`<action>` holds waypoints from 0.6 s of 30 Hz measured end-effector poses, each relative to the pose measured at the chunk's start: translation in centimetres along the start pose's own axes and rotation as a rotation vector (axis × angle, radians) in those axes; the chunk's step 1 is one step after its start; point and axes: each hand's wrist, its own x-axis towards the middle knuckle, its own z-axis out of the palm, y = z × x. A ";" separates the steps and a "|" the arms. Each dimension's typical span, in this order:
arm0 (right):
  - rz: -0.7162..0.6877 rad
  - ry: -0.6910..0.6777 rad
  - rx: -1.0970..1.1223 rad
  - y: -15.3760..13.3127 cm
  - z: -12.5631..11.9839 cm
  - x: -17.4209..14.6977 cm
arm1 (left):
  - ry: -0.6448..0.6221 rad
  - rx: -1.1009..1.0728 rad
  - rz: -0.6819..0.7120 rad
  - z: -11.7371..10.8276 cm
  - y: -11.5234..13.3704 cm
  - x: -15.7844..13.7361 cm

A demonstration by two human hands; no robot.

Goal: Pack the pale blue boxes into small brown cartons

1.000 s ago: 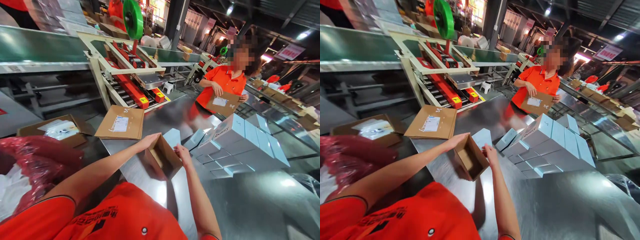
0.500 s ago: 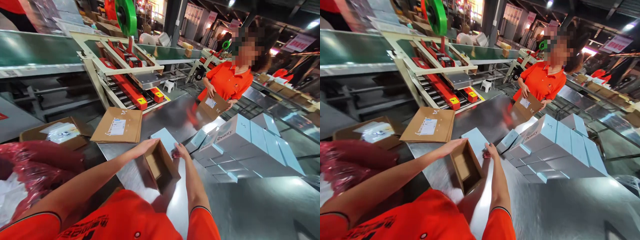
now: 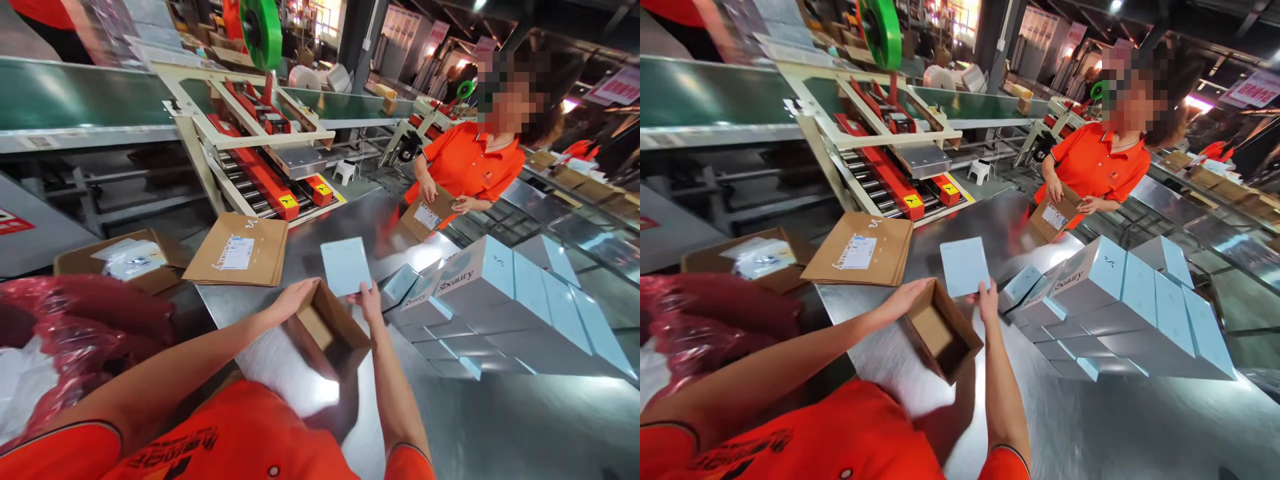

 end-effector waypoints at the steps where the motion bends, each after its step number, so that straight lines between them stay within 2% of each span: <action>1: -0.098 0.022 0.031 -1.3 -0.6 -1.4 | 0.013 -0.012 -0.011 0.2 0.0 0.0; 4: -0.339 0.036 0.029 -4.4 -2.8 -7.3 | 0.017 -0.119 -0.047 0.8 -0.1 0.2; 6: -0.397 0.070 -0.075 -4.8 -4.0 -12.0 | 0.009 -0.191 -0.064 1.1 -0.2 0.4; 9: -0.331 0.126 -0.396 -2.7 -5.0 -18.1 | 0.012 -0.237 -0.078 1.5 -0.2 0.7; 11: -0.286 0.098 -0.612 -0.6 -5.7 -20.5 | 0.038 -0.216 -0.087 1.8 0.0 0.7; 13: -0.321 0.068 -0.681 1.1 -6.7 -20.9 | 0.111 -0.157 -0.119 2.2 0.4 0.4; 15: -0.364 0.035 -0.620 2.4 -8.1 -19.9 | 0.222 -0.057 -0.123 2.4 0.8 -0.1; 16: -0.346 0.002 -0.579 2.9 -8.7 -18.9 | 0.263 0.005 -0.086 2.5 1.0 -0.4; 18: -0.279 -0.068 -0.519 3.6 -9.4 -16.6 | 0.236 0.141 0.055 2.5 1.1 -1.2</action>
